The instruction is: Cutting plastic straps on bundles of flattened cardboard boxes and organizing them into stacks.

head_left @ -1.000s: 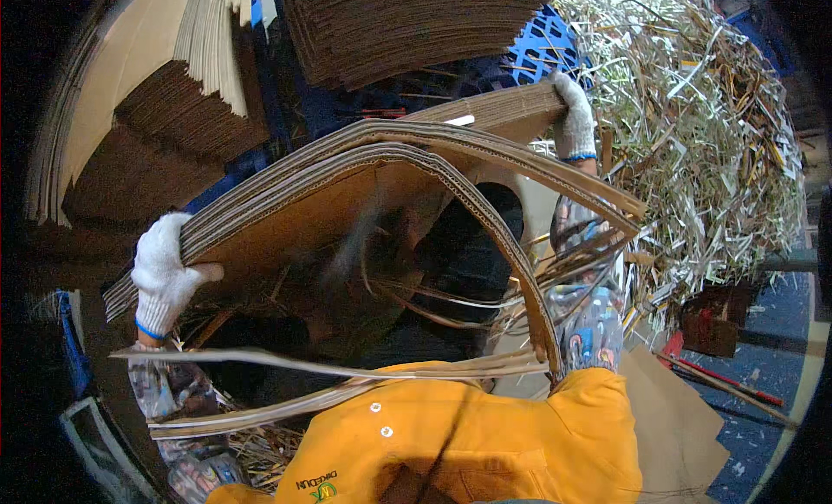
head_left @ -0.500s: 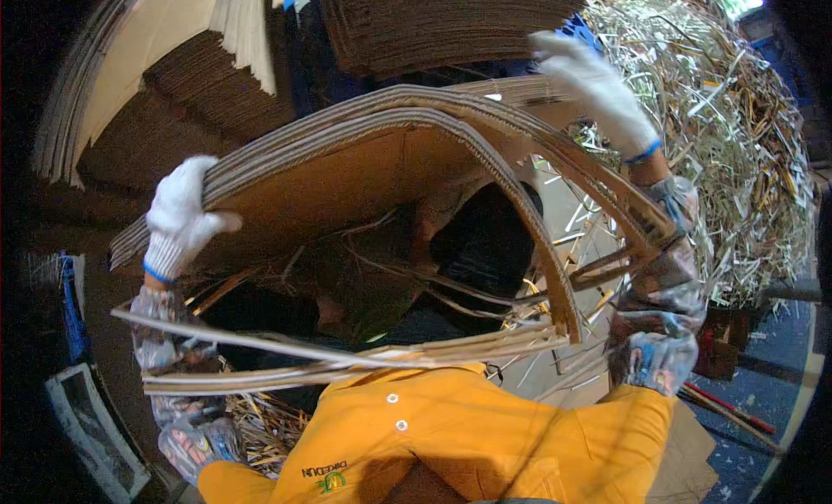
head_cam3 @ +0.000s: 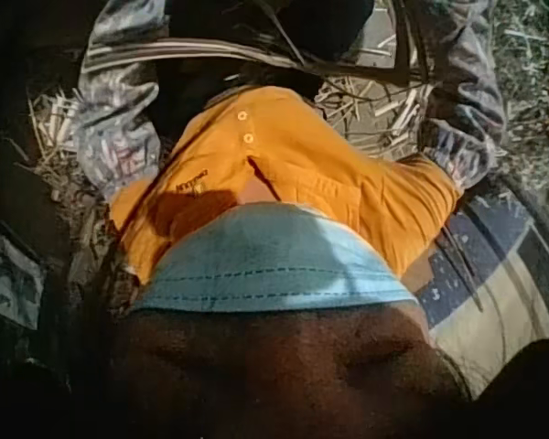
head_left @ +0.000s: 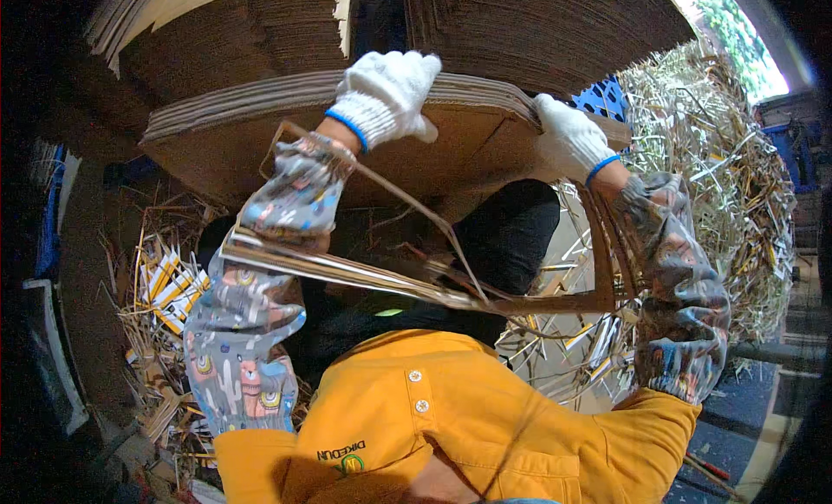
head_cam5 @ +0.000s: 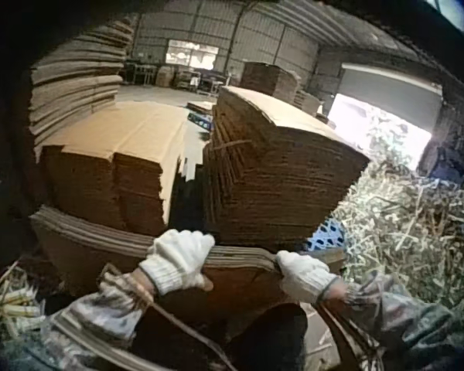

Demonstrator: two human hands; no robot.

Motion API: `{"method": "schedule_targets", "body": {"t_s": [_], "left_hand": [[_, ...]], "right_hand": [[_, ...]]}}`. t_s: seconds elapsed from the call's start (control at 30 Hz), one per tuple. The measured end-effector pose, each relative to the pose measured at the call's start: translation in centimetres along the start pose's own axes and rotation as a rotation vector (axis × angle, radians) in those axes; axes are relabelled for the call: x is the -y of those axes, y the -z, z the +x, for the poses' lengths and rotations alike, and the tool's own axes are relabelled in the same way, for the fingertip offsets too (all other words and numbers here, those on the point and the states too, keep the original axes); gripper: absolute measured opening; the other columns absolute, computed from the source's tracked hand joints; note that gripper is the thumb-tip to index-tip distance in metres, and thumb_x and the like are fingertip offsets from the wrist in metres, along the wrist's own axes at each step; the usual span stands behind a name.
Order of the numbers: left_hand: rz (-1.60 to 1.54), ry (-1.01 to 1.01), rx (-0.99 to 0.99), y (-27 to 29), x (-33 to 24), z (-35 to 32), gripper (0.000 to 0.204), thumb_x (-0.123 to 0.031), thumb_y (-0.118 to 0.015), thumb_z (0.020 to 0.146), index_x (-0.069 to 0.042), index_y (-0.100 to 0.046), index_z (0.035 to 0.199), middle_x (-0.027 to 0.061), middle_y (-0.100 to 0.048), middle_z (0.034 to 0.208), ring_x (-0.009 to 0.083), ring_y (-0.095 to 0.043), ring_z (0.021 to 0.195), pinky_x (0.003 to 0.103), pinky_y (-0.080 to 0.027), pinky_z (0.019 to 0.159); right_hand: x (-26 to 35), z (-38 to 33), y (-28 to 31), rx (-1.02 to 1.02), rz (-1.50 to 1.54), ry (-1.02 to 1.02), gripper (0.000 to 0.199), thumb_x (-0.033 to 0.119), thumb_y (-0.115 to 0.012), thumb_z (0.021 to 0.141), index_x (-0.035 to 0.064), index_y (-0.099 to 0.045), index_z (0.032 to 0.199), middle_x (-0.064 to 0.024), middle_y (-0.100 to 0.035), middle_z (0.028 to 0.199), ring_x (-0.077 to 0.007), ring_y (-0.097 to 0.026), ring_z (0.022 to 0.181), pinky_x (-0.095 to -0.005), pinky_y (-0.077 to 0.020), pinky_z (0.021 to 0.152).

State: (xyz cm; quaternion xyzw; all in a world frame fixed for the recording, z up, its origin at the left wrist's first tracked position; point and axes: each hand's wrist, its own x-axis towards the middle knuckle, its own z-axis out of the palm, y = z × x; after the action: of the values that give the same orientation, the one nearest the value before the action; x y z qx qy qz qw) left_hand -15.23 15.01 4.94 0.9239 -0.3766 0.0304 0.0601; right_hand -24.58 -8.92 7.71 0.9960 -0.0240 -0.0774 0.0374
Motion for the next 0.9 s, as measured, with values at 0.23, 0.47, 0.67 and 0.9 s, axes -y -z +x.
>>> {"method": "schedule_targets", "body": {"t_s": [0.23, 0.47, 0.67, 0.9], "left_hand": [[-0.056, -0.119, -0.032, 0.6, 1.8, 0.2, 0.069, -0.045, -0.089, 0.061, -0.007, -0.059, 0.110, 0.0153, -0.068, 0.102, 0.0337, -0.066, 0.101, 0.042, -0.053, 0.087], [-0.023, -0.104, -0.018, 0.0, 0.0, 0.8, 0.066, -0.045, -0.086, 0.064, -0.006, -0.060, 0.110, 0.0154, -0.068, 0.105, 0.0323, -0.067, 0.101, 0.043, -0.054, 0.085], [-0.065, -0.050, -0.093, -2.4, -3.9, 4.4, 0.069, -0.046, -0.086, 0.064, -0.009, -0.060, 0.116, 0.0122, -0.069, 0.107, 0.0303, -0.068, 0.101, 0.042, -0.055, 0.085], [-0.074, -0.115, 0.046, -0.5, -2.5, 5.4, 0.079, -0.049, -0.087, 0.059, -0.010, -0.058, 0.121, 0.0117, -0.069, 0.112, 0.0274, -0.068, 0.104, 0.040, -0.054, 0.087]], "right_hand": [[2.5, -3.3, 0.7, 0.149, 0.286, -0.074, 0.044, 0.025, -0.070, 0.076, 0.0012, -0.052, 0.107, -0.0296, -0.065, 0.105, -0.0482, -0.062, 0.101, -0.0502, -0.0499, 0.083], [2.3, -0.9, 0.8, 0.005, 0.181, -0.139, 0.066, 0.031, -0.077, 0.075, 0.0067, -0.048, 0.129, -0.0245, -0.061, 0.122, -0.0427, -0.059, 0.115, -0.0486, -0.0484, 0.095], [1.3, 3.8, 0.3, 0.019, 0.177, 0.023, 0.068, 0.028, -0.077, 0.071, 0.0029, -0.047, 0.127, -0.0301, -0.064, 0.111, -0.0447, -0.062, 0.108, -0.0483, -0.0503, 0.091], [1.3, 3.9, -0.8, -0.031, 0.312, 0.011, 0.058, 0.020, -0.071, 0.075, 0.0035, -0.048, 0.126, -0.0312, -0.066, 0.106, -0.0459, -0.064, 0.102, -0.0484, -0.0514, 0.086]]}}
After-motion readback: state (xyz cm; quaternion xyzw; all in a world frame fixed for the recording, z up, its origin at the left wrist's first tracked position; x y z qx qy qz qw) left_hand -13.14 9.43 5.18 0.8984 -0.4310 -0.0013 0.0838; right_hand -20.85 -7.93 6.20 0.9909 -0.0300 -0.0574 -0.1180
